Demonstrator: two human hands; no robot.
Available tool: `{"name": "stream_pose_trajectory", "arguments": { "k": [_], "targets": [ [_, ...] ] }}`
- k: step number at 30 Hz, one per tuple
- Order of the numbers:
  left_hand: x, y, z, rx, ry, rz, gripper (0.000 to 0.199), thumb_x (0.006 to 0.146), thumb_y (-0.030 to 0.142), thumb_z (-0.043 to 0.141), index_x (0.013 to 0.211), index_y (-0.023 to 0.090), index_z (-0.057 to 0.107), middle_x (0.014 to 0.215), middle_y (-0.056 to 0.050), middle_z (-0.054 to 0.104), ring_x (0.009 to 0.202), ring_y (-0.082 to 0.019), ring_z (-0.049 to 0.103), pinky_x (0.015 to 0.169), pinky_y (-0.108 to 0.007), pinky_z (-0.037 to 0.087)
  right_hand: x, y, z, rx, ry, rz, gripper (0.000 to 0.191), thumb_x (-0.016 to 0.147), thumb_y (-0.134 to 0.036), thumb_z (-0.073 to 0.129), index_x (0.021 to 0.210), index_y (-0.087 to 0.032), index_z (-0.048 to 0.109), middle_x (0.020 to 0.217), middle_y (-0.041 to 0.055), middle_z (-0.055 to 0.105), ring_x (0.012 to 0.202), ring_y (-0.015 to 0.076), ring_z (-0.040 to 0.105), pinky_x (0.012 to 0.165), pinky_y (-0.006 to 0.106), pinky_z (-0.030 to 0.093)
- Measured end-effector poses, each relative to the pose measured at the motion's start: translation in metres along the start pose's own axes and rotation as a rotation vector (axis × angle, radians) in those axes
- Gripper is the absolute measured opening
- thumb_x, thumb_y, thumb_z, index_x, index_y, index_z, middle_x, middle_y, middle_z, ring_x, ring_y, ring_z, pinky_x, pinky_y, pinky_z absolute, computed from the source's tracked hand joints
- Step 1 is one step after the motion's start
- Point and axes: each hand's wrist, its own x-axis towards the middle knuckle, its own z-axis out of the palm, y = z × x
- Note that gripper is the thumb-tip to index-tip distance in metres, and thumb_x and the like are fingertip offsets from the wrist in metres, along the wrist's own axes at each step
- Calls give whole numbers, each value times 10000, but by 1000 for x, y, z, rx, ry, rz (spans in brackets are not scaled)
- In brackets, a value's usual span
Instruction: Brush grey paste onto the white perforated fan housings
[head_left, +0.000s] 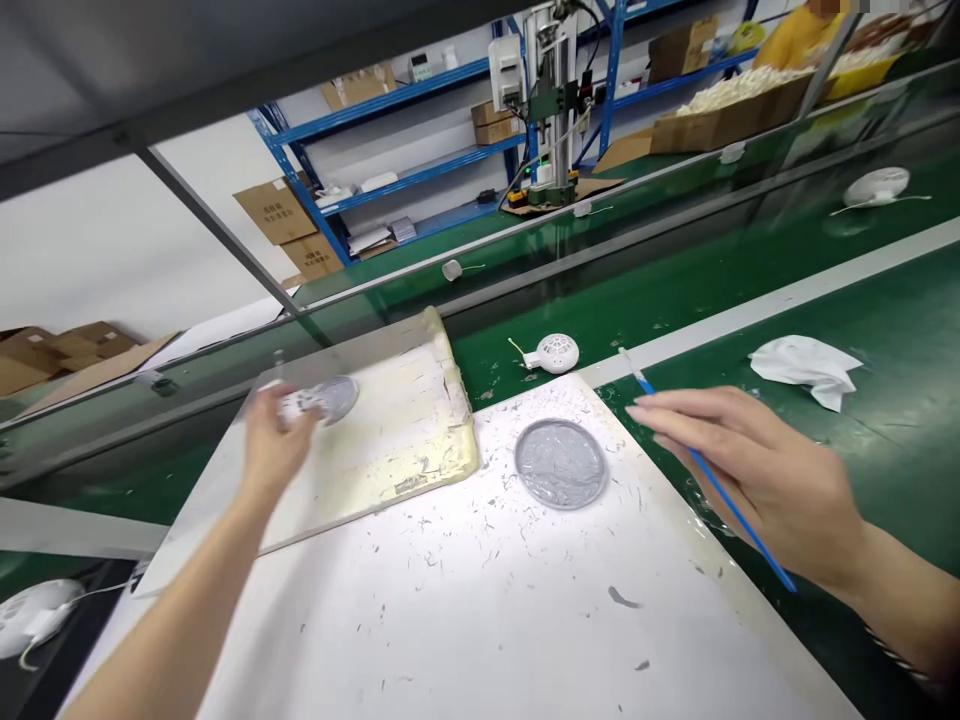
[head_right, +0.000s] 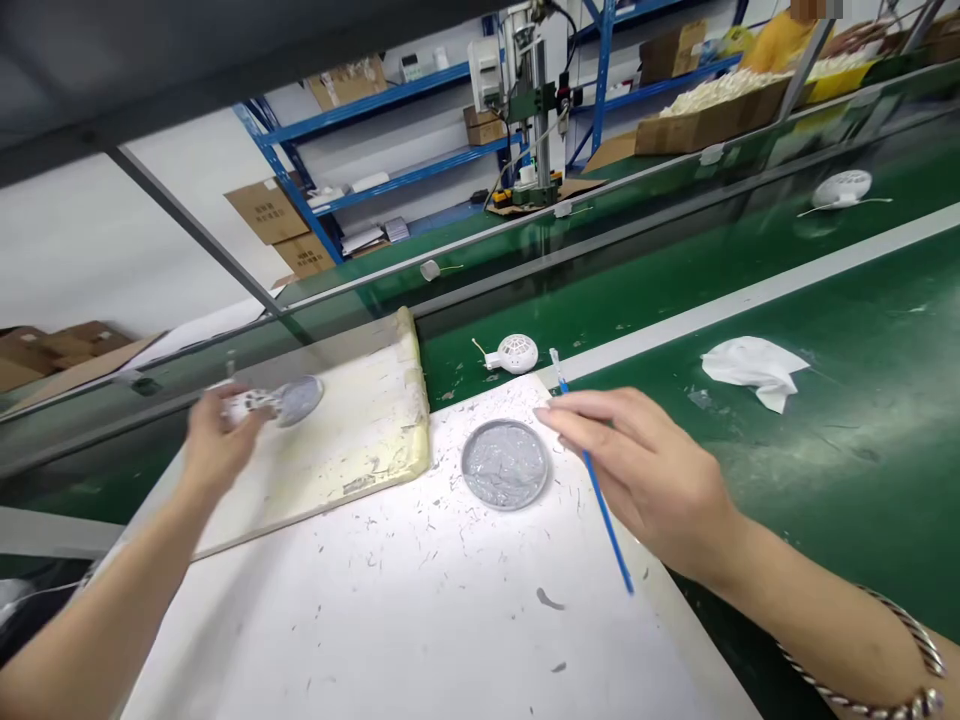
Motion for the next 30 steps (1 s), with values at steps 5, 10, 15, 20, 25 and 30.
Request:
{"name": "stream_pose_trajectory", "arguments": {
  "k": [5, 10, 15, 20, 25, 30],
  "targets": [
    [50, -45, -51, 286, 125, -275, 393, 706, 386, 640, 1059, 252, 528, 1340, -118, 444, 1308, -464, 335, 984, -670, 350, 5, 19, 2, 104, 40, 150, 391, 903, -115, 568, 1216, -336, 647, 1056, 30, 657, 940, 181, 654, 773, 309, 566],
    [57, 12, -14, 364, 14, -169, 480, 778, 408, 609, 1205, 203, 532, 1435, -187, 374, 1369, -456, 238, 1007, -622, 339, 4, 15, -5, 179, 49, 393, 165, 905, -235, 607, 985, -324, 720, 936, -28, 732, 842, 161, 681, 773, 295, 576],
    [22, 128, 91, 212, -400, 260, 544, 835, 537, 568, 1272, 214, 550, 1350, -120, 519, 1189, -282, 529, 990, -354, 410, 3, 10, -5, 301, -184, 477, 150, 906, -334, 593, 898, -261, 724, 858, -4, 740, 759, 164, 693, 687, 265, 586],
    [-19, 208, 173, 199, -626, 345, 807, 671, 644, 682, 1326, 199, 524, 1449, -197, 404, 1129, -405, 569, 920, -469, 455, -2, 9, -1, 277, -259, 360, 173, 929, -281, 546, 926, -229, 711, 918, 26, 742, 852, 191, 701, 755, 309, 578],
    [-22, 216, 201, 165, -669, 241, 645, 577, 398, 806, 1138, 136, 626, 1431, -239, 402, 1216, -477, 489, 972, -552, 411, -6, 10, 6, 301, -306, 317, 175, 943, -243, 520, 925, -223, 693, 926, 12, 741, 871, 168, 695, 768, 287, 559],
    [3, 186, 177, -151, -657, 64, 446, 601, 317, 779, 983, 146, 626, 1244, -207, 573, 1123, -410, 581, 891, -504, 496, -8, 9, 14, 359, -321, 381, 188, 945, -274, 519, 937, -222, 699, 955, 22, 741, 886, 169, 695, 788, 285, 554]
  ]
}}
